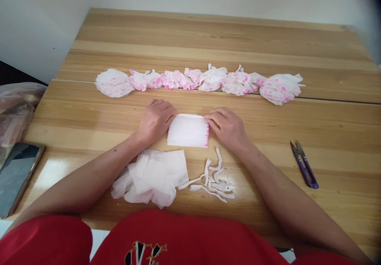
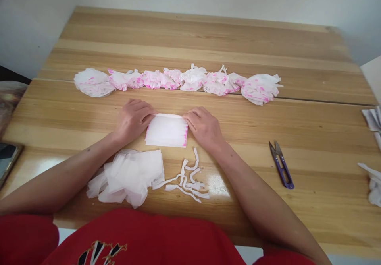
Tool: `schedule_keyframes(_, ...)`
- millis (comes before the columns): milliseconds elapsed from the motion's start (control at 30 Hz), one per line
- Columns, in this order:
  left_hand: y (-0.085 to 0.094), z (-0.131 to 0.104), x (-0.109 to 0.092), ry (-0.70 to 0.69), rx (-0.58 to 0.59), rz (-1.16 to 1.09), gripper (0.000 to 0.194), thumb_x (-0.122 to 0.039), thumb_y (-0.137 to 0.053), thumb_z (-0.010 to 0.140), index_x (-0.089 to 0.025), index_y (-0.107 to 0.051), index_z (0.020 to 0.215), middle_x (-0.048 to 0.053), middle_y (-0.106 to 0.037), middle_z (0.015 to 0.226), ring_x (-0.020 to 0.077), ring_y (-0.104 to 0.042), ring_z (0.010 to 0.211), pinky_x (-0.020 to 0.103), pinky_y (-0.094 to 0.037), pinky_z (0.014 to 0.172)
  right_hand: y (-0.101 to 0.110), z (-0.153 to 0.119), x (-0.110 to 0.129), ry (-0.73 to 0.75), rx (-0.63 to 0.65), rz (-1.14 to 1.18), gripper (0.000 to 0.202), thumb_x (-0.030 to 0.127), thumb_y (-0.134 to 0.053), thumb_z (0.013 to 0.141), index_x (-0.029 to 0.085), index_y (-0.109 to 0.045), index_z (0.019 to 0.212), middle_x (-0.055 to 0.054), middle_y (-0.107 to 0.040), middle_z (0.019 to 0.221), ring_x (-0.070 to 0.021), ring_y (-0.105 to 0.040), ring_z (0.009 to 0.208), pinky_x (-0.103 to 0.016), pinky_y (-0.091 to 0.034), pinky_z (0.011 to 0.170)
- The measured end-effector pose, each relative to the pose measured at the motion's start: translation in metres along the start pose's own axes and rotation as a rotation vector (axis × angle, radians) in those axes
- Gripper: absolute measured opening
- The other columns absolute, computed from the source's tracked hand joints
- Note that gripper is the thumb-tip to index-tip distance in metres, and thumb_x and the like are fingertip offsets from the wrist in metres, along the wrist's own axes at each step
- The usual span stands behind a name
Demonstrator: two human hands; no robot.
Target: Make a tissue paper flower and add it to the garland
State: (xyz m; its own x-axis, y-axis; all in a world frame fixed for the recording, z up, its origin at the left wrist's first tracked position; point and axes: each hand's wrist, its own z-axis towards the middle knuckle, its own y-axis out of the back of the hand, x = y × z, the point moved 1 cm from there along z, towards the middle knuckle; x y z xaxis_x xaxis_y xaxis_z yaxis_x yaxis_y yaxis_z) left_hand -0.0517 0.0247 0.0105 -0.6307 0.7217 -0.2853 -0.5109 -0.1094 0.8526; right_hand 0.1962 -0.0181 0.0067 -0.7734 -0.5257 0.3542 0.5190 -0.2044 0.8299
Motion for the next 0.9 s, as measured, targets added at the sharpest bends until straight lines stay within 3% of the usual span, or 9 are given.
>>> schedule_keyframes(300,-0.002,-0.001,0.001,0.037,0.003,0.01,0.024,-0.022,-0.047,0.094,-0.018,-0.067,0.08,0.007,-0.071,0.086,0.0211,-0.061,0.083,0.038,-0.04,0.077,-0.003,-0.002,-0.001,0.027,0.062,-0.059,0.023,0.019,-0.047,0.095,0.024,-0.07,0.096,-0.006,-0.07,0.093,-0.0205,-0.061,0.088,-0.033,-0.048,0.075)
schedule_keyframes(733,0.006,0.001,0.01,-0.064,0.089,-0.009,0.024,-0.027,-0.052,0.094,-0.019,-0.071,0.081,0.007,-0.073,0.093,0.0208,-0.061,0.084,0.039,-0.039,0.078,-0.004,-0.005,-0.004,-0.002,0.077,0.02,0.019,0.021,-0.055,0.093,0.026,-0.072,0.097,-0.005,-0.07,0.097,-0.0206,-0.062,0.089,-0.032,-0.047,0.073)
schedule_keyframes(900,0.01,0.0,0.001,-0.07,0.119,0.046,0.026,-0.023,-0.047,0.095,-0.02,-0.068,0.08,0.007,-0.071,0.091,0.0217,-0.058,0.085,0.04,-0.038,0.079,-0.001,-0.006,0.005,0.004,0.058,-0.121,0.019,0.019,-0.053,0.093,0.025,-0.071,0.094,-0.005,-0.068,0.092,-0.0204,-0.06,0.086,-0.031,-0.046,0.067)
